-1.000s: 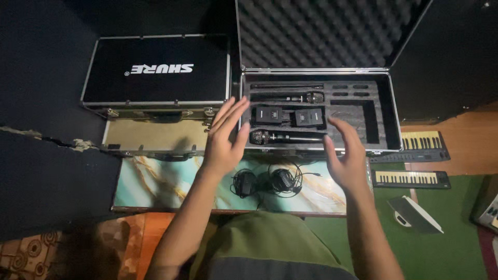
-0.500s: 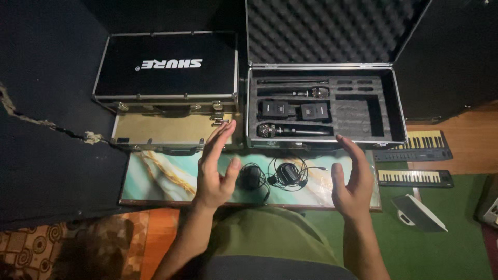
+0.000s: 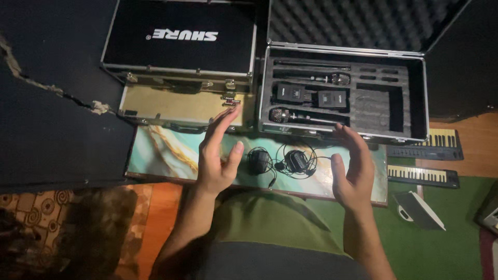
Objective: The person places a microphone into a foam-padded hard case, rearranges thin black wires and small components within the foam slots, and handles a small battery and a headset wire.
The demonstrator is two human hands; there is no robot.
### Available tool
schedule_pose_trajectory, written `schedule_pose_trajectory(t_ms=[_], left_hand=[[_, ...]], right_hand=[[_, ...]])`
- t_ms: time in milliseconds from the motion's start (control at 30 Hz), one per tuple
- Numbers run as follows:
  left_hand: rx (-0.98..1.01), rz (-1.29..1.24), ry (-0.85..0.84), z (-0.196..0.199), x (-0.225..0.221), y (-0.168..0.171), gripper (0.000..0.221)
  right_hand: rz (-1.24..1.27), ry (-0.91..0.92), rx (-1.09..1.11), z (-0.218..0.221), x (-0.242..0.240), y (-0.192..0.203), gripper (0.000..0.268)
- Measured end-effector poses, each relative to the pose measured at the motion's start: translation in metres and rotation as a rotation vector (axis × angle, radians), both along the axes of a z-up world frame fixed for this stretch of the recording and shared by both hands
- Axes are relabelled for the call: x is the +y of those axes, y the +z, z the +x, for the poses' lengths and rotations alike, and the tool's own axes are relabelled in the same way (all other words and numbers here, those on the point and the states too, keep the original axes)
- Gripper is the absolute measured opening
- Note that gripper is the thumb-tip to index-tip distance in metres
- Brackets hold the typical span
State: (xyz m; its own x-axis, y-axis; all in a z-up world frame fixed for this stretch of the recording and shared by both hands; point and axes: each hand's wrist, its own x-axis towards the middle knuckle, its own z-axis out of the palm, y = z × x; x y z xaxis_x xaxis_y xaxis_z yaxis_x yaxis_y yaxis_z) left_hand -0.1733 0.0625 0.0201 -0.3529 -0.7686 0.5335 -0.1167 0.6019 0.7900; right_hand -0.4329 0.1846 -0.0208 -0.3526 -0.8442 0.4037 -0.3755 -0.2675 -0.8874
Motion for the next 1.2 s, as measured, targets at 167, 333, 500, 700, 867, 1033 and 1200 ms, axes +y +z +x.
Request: schedule_pose_trajectory(t_ms=[167, 333, 500, 700, 867, 1033, 1200], left_hand=[[-0.028, 0.005, 0.062, 0.017, 0.002, -0.002, 0.051], [-0.044, 0.023, 0.125, 0.043, 0.006, -0.003, 0.049], [-0.049, 0.051, 0.163, 0.069, 0.005, -0.003, 0.050], [-0.069, 0.077, 0.182, 0.086, 0.003, -0.004, 0.050], [-0.092, 0.032, 0.157, 0.077, -0.006, -0.011, 0.049], [-0.115, 0.017, 0.094, 0.058, -0.013, -0.016, 0.048], [-0.109, -0.005, 0.019, 0.040, -0.020, -0.019, 0.048]], right_hand=[[0.026, 0.068, -0.019, 0.013, -0.011, -0.001, 0.052], [0.001, 0.187, -0.053, 0.035, -0.028, 0.000, 0.052], [0.047, 0.244, -0.051, 0.057, -0.046, 0.001, 0.052], [0.051, 0.280, -0.074, 0.075, -0.055, -0.001, 0.050], [0.077, 0.217, -0.006, 0.073, -0.051, 0.002, 0.049], [0.070, 0.131, 0.041, 0.064, -0.040, 0.004, 0.048], [0.070, 0.056, 0.029, 0.058, -0.025, 0.004, 0.047]])
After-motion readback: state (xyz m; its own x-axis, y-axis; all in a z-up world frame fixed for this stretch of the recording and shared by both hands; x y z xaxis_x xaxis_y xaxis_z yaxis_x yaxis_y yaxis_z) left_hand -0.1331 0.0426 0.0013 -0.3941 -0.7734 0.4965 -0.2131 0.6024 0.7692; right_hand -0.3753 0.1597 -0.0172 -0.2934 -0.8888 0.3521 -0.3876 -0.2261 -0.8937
